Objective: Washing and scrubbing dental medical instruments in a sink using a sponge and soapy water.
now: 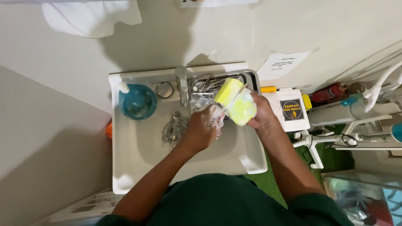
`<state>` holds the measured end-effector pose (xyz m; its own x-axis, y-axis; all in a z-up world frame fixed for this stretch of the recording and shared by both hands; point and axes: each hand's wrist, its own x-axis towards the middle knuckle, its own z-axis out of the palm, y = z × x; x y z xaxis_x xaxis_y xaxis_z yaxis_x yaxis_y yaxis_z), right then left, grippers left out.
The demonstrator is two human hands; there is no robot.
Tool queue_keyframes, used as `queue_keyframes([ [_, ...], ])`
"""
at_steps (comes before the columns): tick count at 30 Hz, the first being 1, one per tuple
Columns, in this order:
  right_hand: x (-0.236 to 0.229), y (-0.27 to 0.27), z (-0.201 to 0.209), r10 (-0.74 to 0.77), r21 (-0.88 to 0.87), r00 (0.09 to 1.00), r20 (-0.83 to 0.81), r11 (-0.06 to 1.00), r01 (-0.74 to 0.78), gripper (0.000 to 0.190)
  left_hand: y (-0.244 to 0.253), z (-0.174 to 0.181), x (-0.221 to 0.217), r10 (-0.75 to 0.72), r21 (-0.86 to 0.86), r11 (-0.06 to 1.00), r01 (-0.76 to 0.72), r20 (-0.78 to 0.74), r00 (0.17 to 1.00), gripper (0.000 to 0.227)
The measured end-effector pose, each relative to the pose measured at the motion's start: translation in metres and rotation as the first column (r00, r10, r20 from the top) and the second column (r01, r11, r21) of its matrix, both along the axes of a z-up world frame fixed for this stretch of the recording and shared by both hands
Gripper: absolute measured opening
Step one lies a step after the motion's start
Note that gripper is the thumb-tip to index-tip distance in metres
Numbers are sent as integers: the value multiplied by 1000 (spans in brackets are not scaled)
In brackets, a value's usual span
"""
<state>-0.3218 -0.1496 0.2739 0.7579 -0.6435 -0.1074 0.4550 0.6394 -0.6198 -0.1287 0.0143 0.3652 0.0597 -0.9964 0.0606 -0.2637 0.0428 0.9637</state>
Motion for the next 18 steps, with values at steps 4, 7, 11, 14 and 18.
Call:
queue_keyframes([
  [4, 8, -17, -1, 22, 17, 1000, 6, 1000, -22, 57, 11, 1, 6, 60, 80, 995, -63, 44, 997, 25],
  [7, 14, -26, 35, -147, 3, 989, 2, 989, 147, 57, 19, -7, 17, 83, 136, 986, -93, 80, 993, 34],
  [11, 28, 4, 97, -283, -281, 959, 30, 918, 280, 56, 28, 1, 27, 131, 36, 991, -127, -128, 983, 21],
  [14, 31, 42, 107, -615, -899, 787, -51, 372, 232, 55, 26, -7, 28, 170, 56, 985, -164, -132, 977, 23],
  [18, 43, 71, 92, -634, -797, 713, 298, -577, -179, 43, 28, -10, 23, 104, 87, 991, -102, -16, 994, 14],
])
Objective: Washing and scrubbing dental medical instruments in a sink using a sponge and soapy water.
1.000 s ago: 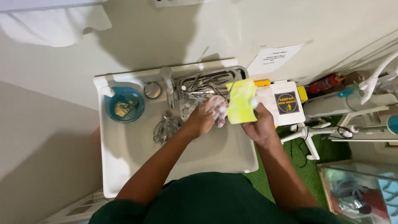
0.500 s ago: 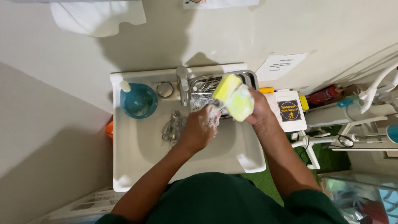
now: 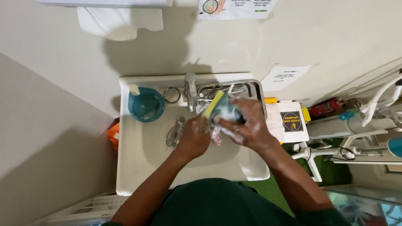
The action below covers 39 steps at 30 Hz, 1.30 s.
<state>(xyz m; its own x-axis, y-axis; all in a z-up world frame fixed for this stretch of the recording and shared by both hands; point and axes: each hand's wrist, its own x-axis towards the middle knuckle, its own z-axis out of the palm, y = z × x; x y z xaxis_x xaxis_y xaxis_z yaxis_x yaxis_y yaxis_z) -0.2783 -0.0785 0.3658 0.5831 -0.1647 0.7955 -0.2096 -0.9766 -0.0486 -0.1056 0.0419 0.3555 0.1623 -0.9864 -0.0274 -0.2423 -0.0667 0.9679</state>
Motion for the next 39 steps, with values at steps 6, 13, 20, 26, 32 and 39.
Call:
queue_keyframes([
  [6, -2, -16, 23, 22, -243, 1000, -19, 970, -26, 43, 10, 27, 5, -21, -129, 991, 29, 57, 998, 25],
  [13, -7, -58, 46, -99, -103, 994, -41, 990, 95, 31, 16, 23, 6, -53, -22, 999, 49, -178, 983, 21],
  [20, -12, -38, 47, -213, -178, 973, 84, 958, 225, 34, 17, 28, 10, 17, -47, 998, -28, -222, 975, 28],
  [26, -7, -37, 28, -107, -247, 994, -20, 964, 99, 36, 16, 23, 11, -39, -103, 994, 23, -162, 986, 29],
  [32, -16, -36, 50, -258, -290, 962, 88, 917, 273, 41, 15, 19, 11, -49, -55, 998, 38, -228, 973, 33],
  [39, -11, -34, 24, -207, -308, 976, -70, 935, 176, 49, 9, 20, 12, -37, -19, 999, 35, -95, 995, 30],
])
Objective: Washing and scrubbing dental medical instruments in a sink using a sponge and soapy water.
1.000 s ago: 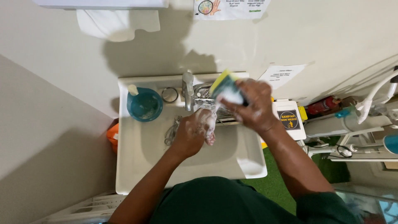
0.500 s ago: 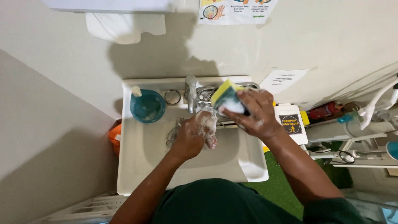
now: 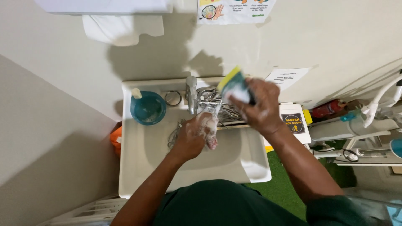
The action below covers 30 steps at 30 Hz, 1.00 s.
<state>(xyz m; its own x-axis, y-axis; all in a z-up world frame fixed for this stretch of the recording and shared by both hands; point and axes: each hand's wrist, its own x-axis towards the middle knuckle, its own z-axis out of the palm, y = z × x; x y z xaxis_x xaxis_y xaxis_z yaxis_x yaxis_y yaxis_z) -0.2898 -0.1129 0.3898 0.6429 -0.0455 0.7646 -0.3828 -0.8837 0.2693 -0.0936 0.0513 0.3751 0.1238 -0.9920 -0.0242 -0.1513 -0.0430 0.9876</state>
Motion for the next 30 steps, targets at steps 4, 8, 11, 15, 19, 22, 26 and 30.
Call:
queue_keyframes([
  [4, 7, 3, 14, -105, 175, 983, 150, 982, 78, 55, 1, -1, -3, -10, 65, 998, 10, -7, 1000, 24],
  [8, 16, 37, 26, -49, 615, 919, 392, 757, -222, 68, -7, 32, -2, 160, 185, 970, -159, 6, 987, 28],
  [11, 18, 54, 7, -36, 814, 896, 442, 435, -384, 69, -15, 42, 4, 212, 174, 967, -187, -138, 968, 36],
  [15, 19, 61, 2, 17, 877, 915, 403, 280, -391, 66, -31, 9, 11, 205, 33, 979, -203, -244, 948, 42],
  [19, 18, 60, 11, 78, 858, 929, 361, 362, -363, 64, -34, 46, 7, 293, 129, 956, -263, -433, 852, 38],
  [22, 18, 60, 22, 94, 864, 930, 354, 347, -364, 61, -33, 60, 11, 308, 157, 946, -285, -151, 939, 34],
  [26, 21, 63, 31, 136, 827, 953, 270, 474, -302, 63, -39, 41, 19, 275, -22, 961, -274, 77, 958, 35],
  [30, 20, 61, 20, 173, 806, 968, 181, 538, -247, 63, -38, 57, 24, 322, -66, 947, -315, 177, 930, 31],
])
